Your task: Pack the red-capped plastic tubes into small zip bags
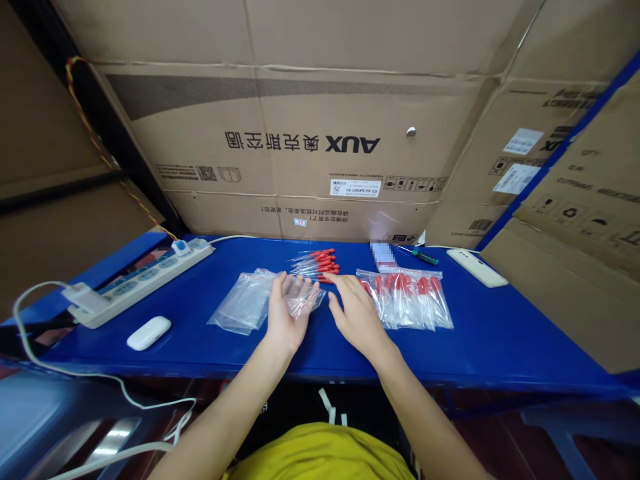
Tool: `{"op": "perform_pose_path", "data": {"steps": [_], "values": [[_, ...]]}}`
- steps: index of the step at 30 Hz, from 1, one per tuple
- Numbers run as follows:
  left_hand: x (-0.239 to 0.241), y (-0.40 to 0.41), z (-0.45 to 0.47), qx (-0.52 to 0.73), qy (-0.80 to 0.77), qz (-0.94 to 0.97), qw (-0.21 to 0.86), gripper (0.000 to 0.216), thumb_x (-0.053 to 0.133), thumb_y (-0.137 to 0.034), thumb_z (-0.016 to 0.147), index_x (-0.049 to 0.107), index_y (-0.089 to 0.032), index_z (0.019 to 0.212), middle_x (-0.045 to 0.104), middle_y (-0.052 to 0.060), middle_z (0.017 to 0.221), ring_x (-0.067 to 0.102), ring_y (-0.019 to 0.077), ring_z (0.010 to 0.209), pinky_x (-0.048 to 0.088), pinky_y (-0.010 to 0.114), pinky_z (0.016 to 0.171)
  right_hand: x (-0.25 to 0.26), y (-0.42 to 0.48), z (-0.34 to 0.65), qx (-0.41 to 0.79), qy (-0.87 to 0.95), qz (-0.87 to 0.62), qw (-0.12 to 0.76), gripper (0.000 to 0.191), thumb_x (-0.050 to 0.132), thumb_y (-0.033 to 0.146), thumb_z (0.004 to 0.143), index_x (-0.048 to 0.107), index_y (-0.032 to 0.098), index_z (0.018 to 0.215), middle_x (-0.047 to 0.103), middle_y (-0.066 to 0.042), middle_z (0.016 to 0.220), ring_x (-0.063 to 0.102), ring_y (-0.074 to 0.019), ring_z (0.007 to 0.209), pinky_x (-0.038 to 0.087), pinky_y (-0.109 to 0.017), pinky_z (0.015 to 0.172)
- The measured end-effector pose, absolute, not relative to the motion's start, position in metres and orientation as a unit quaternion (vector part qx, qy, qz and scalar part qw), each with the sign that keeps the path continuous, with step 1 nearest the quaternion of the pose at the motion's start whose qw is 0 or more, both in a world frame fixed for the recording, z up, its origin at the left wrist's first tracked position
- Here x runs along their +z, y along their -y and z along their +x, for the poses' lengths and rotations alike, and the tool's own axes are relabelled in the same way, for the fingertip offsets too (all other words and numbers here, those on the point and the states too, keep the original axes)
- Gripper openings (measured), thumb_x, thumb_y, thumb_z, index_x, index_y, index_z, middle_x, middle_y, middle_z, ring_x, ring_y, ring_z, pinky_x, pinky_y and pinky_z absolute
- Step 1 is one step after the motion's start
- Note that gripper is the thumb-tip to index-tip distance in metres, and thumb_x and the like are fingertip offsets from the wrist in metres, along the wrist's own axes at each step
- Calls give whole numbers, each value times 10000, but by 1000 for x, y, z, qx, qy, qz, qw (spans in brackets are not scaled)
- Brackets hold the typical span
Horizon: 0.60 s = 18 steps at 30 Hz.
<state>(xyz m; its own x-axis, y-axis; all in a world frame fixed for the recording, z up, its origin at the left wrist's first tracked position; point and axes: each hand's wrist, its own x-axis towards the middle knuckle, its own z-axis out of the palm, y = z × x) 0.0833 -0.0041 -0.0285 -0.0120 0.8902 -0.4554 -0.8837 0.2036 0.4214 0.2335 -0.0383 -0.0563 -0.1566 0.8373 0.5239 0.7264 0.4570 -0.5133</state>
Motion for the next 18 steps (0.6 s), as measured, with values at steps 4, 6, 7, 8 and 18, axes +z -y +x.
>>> {"op": "perform_pose_path", "data": {"steps": [4, 6, 7, 8, 18], "values": [[-26, -1, 78, 659, -298, 7, 691, 139, 620, -287, 1048, 630, -182, 957, 692, 11, 849, 725, 167, 793, 661, 380, 866, -70, 36, 234, 64, 754, -610, 235, 525, 563, 246, 1078, 575, 115, 1586, 514, -225, 1676, 420, -382, 1608, 408, -566, 1300], [-24, -4, 74, 671, -292, 6, 682, 135, 625, -291, 1045, 640, -177, 975, 698, 9, 848, 729, 163, 798, 660, 372, 879, -77, 36, 234, 81, 754, -630, 167, 562, 569, 304, 1095, 549, 100, 1618, 418, -250, 1742, 321, -419, 1667, 352, -590, 1329], [-23, -6, 73, 676, -290, 3, 677, 134, 625, -289, 1044, 639, -174, 975, 698, 7, 843, 728, 159, 795, 658, 367, 882, -79, 36, 234, 88, 756, -632, 147, 574, 552, 324, 1106, 534, 97, 1633, 399, -255, 1753, 296, -425, 1678, 336, -593, 1336], [-23, -8, 71, 679, -288, -1, 675, 133, 622, -282, 1043, 636, -173, 969, 696, 5, 835, 726, 155, 788, 656, 362, 884, -81, 36, 233, 93, 757, -632, 137, 579, 530, 336, 1117, 523, 96, 1643, 398, -254, 1755, 282, -423, 1684, 324, -592, 1342], [-24, -15, 66, 700, -279, -16, 657, 132, 592, -264, 1048, 604, -177, 949, 674, -10, 818, 708, 131, 745, 642, 336, 893, -83, 36, 232, 103, 760, -621, 161, 623, 473, 312, 1103, 447, 97, 1687, 259, -204, 1825, 177, -346, 1725, 258, -553, 1380]]}}
